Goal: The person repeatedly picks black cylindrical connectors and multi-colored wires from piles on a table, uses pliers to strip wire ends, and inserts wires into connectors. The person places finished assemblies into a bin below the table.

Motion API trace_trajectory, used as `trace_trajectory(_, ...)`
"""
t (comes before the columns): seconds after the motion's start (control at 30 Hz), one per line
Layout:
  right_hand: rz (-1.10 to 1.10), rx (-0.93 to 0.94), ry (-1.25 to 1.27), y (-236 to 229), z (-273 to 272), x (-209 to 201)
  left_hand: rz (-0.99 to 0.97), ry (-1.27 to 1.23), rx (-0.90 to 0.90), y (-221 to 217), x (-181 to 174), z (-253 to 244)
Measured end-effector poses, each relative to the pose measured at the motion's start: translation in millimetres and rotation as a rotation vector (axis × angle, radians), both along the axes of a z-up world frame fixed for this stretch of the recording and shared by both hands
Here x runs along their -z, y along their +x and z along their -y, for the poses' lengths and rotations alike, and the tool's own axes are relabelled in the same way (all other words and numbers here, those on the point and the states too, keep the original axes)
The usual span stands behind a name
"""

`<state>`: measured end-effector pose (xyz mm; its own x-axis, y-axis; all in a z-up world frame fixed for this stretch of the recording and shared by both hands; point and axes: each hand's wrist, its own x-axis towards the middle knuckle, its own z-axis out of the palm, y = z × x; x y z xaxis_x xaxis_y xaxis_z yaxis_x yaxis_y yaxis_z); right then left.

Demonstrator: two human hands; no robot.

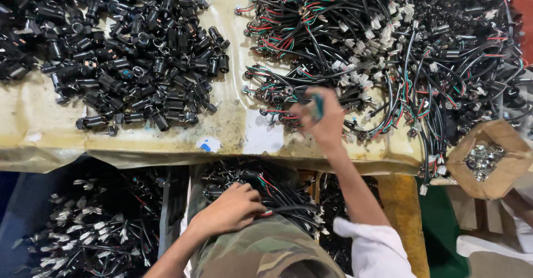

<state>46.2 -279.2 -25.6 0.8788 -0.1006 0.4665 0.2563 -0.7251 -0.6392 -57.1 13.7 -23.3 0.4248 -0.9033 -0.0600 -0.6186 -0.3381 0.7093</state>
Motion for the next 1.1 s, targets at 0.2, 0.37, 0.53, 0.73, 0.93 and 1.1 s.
trace_trajectory(0.2,-0.101,0.136,-0.509,1.1,32.6,28.1,-0.028,-0.012,-0.019,-4.7,15.9,-9.2)
trace_trajectory(0.37,-0.193,0.293,-0.641,53.8,108.5,25.9,-0.06,-0.023,-0.011,-1.3,12.0,-12.7)
trace_trajectory(0.53,-0.226,0.203,-0.657,53.9,113.3,5.5,-0.197,0.042,0.204,20.4,2.5,-19.9)
trace_trajectory(0.73,-0.106,0.085,-0.429,75.9,92.7,-20.5,-0.058,0.206,0.352,77.3,-3.2,15.4)
trace_trajectory(0.93,-0.07,0.162,-0.449,137.7,77.8,10.8,0.758,-0.136,-0.195,228.2,-8.7,121.9)
trace_trajectory(1.1,-0.077,0.586,-0.308,81.4,76.1,23.7,1.175,-0.1,-0.068,338.0,-5.2,184.0)
